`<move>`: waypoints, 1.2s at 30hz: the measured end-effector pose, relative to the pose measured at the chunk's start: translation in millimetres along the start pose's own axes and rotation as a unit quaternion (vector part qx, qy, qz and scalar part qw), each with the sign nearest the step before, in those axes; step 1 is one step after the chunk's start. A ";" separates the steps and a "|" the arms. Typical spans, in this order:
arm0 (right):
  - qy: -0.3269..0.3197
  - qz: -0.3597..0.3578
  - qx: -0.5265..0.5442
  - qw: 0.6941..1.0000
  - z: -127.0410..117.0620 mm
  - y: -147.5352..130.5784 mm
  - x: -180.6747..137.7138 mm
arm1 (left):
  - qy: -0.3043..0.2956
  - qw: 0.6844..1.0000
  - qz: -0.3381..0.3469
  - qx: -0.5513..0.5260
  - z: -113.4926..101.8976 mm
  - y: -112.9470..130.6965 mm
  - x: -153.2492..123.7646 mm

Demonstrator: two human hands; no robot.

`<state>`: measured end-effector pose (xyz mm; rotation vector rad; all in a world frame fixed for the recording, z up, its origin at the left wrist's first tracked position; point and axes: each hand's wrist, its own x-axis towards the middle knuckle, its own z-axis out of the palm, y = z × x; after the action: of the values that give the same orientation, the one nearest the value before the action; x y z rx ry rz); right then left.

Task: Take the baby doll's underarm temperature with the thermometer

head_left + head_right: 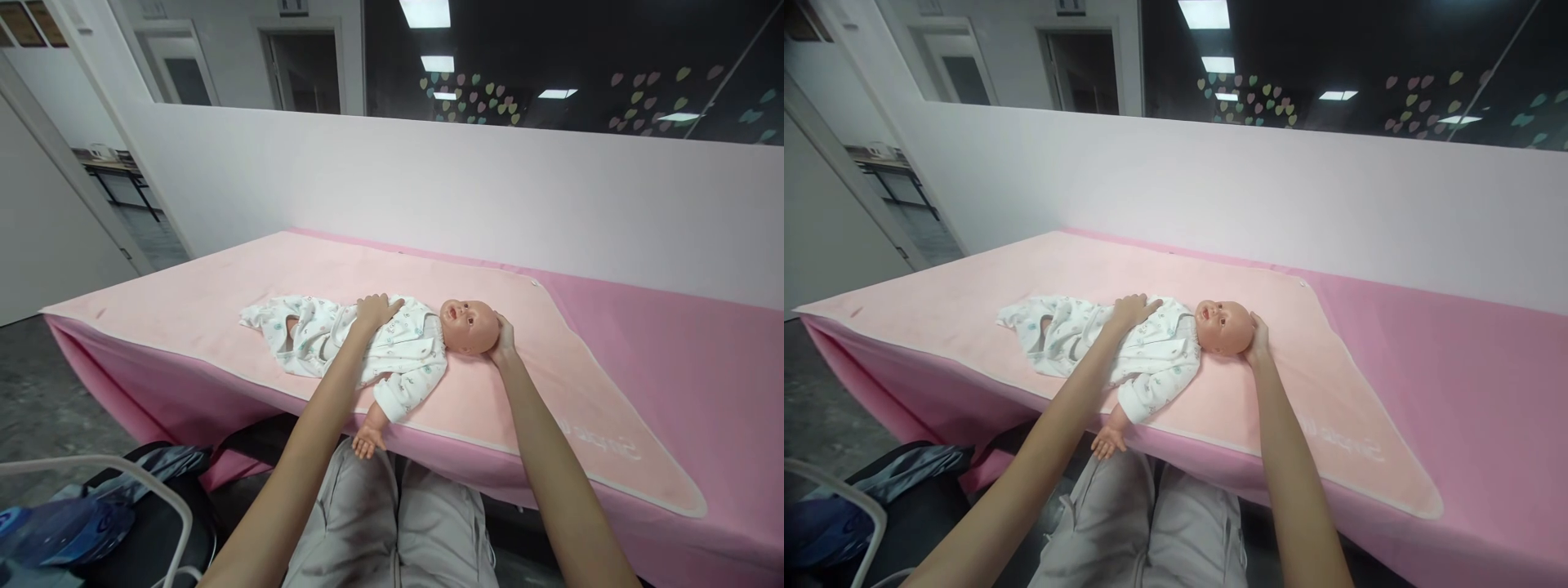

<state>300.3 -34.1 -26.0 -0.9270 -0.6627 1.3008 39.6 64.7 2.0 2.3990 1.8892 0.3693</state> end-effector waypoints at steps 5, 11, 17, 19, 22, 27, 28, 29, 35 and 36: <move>0.007 -0.001 -0.010 1.000 0.4 -0.3 2.3 | -0.001 1.000 0.001 -0.004 0.5 -1.1 0.9; 0.002 0.002 -0.008 1.000 1.7 -1.2 2.1 | -0.002 1.000 0.000 0.004 0.8 -1.0 1.0; 0.002 0.010 0.013 1.000 4.2 -2.1 0.6 | 0.003 1.000 0.001 0.001 0.6 -0.9 0.1; -0.004 0.012 0.009 1.000 5.2 -2.6 -0.2 | 0.002 1.000 0.000 0.002 0.0 -0.7 -0.5; -0.009 0.019 0.006 1.000 5.8 -2.7 -1.0 | 0.009 1.000 0.006 0.005 -0.4 -0.6 -1.0; -0.019 0.022 0.001 1.000 4.0 -1.2 1.1 | -0.002 1.000 0.003 0.016 0.1 -0.8 0.2; -0.019 0.026 -0.002 0.999 3.3 -1.0 2.1 | -0.003 1.000 0.003 0.016 0.2 -0.8 0.4; -0.018 0.032 -0.002 0.999 2.6 -0.9 3.1 | -0.002 1.000 0.004 0.016 0.3 -0.9 0.4; -0.024 0.063 0.037 0.997 -0.6 -2.0 6.3 | 0.000 1.000 0.001 0.012 0.0 -0.1 0.2; -0.029 0.065 0.040 0.997 -0.7 -2.1 6.2 | -0.002 1.000 -0.001 0.014 -0.1 0.1 0.3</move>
<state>303.1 -28.2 -25.1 -0.8808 -0.5983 1.4634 39.7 65.0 2.2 2.4130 1.9084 0.3398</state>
